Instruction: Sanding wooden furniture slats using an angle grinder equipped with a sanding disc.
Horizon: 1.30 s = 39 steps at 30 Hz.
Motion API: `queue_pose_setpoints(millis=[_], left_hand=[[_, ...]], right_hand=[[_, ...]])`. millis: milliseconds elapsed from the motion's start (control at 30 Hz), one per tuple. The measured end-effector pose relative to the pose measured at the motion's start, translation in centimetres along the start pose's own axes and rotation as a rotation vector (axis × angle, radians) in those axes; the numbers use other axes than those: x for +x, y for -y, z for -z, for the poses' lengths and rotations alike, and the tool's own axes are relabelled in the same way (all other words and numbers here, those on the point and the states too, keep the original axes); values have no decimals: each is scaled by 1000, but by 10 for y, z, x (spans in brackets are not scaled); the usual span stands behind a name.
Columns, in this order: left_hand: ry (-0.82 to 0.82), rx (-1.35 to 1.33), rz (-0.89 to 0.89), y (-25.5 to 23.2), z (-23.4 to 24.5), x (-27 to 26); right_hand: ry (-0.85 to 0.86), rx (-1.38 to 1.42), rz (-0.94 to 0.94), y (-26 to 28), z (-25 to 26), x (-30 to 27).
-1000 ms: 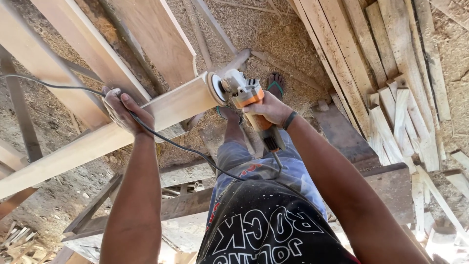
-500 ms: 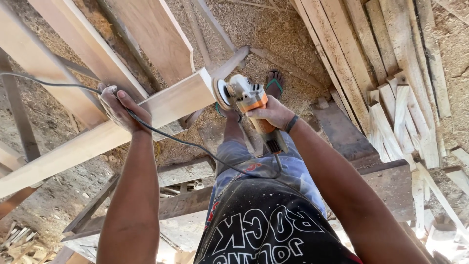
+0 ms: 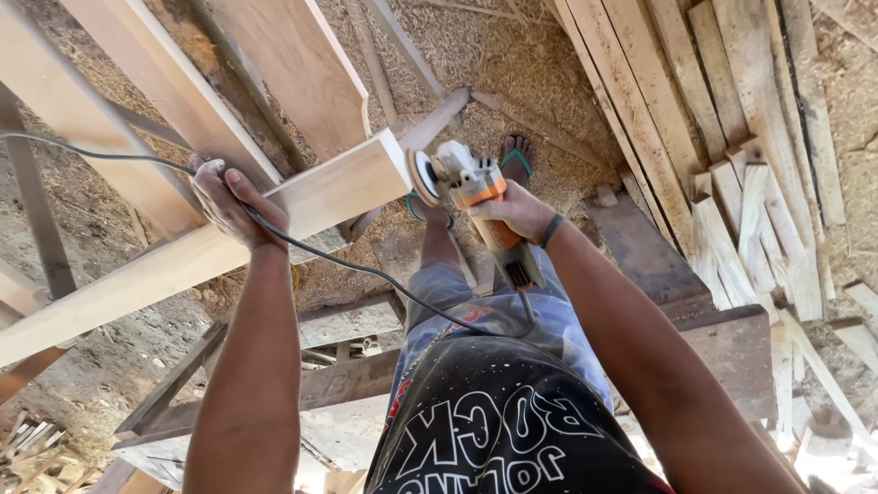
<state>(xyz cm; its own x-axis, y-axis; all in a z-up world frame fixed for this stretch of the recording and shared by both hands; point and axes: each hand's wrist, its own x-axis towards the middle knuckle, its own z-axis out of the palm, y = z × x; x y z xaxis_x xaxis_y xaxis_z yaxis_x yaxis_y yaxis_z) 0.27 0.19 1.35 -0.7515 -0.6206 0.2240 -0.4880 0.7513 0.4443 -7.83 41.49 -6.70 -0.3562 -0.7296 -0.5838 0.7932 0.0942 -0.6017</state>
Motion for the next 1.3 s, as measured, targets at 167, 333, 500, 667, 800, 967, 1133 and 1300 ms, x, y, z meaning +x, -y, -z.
queue_pose_setpoints(millis=[167, 333, 500, 667, 800, 967, 1133, 1300], left_hand=[[7, -6, -49, -13, 5, -1], [1, -55, 21, -8, -4, 4], [6, -23, -42, -13, 4, 1], [-44, -47, -79, -9, 0, -1], [-76, -44, -99, -10, -1, 2], [-77, -84, -13, -15, 0, 2], [-134, -24, -49, -27, 5, -2], [-191, 15, 19, -21, -4, -5]], right_hand=[[-20, 15, -4, 30, -14, -3], [-18, 49, -3, 50, -8, 19], [0, -22, -28, 23, -2, 4], [-115, -4, -77, -6, 9, -18], [-188, 191, -35, 29, 27, -45], [-372, 237, 117, 102, 61, -88], [-313, 194, 201, 181, 73, -120], [-342, 6, 241, 258, 91, -98]])
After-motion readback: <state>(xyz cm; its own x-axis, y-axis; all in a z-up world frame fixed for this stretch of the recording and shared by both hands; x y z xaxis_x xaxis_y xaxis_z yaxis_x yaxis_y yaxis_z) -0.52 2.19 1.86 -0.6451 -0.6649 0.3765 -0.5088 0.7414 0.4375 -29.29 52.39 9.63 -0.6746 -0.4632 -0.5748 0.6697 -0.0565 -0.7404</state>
